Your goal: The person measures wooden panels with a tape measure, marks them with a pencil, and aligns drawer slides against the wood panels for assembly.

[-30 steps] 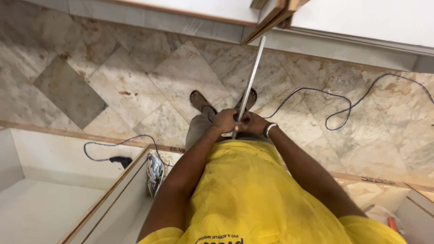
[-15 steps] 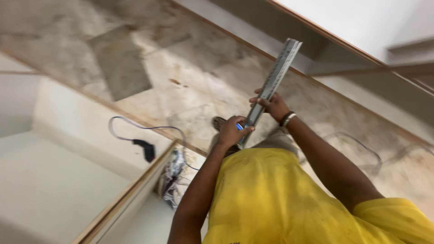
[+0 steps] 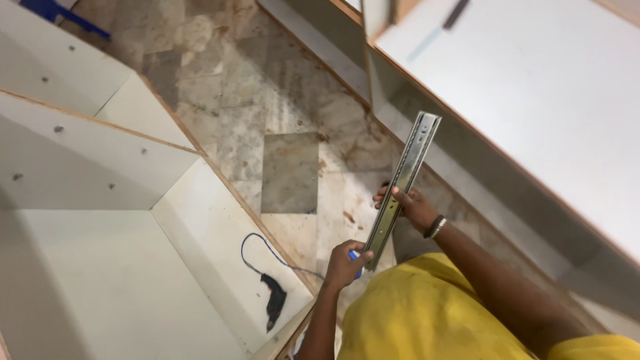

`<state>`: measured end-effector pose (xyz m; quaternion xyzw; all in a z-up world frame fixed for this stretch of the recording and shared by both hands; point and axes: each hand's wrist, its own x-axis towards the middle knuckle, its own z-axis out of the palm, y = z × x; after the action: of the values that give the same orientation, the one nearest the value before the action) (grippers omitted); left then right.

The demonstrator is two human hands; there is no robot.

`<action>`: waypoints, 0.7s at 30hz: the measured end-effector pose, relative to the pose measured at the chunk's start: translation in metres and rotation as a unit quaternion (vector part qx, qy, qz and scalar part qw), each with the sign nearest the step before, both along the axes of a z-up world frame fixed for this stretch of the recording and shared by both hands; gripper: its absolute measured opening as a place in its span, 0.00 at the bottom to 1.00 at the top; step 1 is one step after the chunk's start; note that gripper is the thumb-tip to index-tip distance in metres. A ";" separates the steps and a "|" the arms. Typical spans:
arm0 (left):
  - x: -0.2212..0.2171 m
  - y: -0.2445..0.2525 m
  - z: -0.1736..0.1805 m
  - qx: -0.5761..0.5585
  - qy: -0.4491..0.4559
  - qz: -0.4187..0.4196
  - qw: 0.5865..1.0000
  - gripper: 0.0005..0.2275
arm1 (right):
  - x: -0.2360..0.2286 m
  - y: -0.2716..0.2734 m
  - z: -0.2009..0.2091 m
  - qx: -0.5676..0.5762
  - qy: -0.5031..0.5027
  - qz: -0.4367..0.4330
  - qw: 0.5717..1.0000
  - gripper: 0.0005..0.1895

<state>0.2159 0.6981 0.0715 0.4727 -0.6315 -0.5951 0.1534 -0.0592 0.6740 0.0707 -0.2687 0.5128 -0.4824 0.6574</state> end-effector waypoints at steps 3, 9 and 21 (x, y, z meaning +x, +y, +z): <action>-0.005 -0.068 -0.007 -0.055 -0.005 0.054 0.997 0.15 | 0.004 -0.098 -0.018 0.024 0.060 0.016 0.998 0.31; -0.023 -0.221 0.031 -0.039 -0.030 0.145 0.988 0.15 | 0.000 -0.294 0.016 0.017 0.135 -0.008 0.991 0.30; -0.011 -0.544 -0.050 0.064 0.043 0.185 0.980 0.14 | -0.007 -0.625 0.003 0.000 0.386 -0.073 0.920 0.30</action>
<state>0.2046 0.1545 0.0216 0.5642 -0.4868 -0.6153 0.2572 -0.0663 0.0487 0.0736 -0.3959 0.7451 -0.3874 0.3714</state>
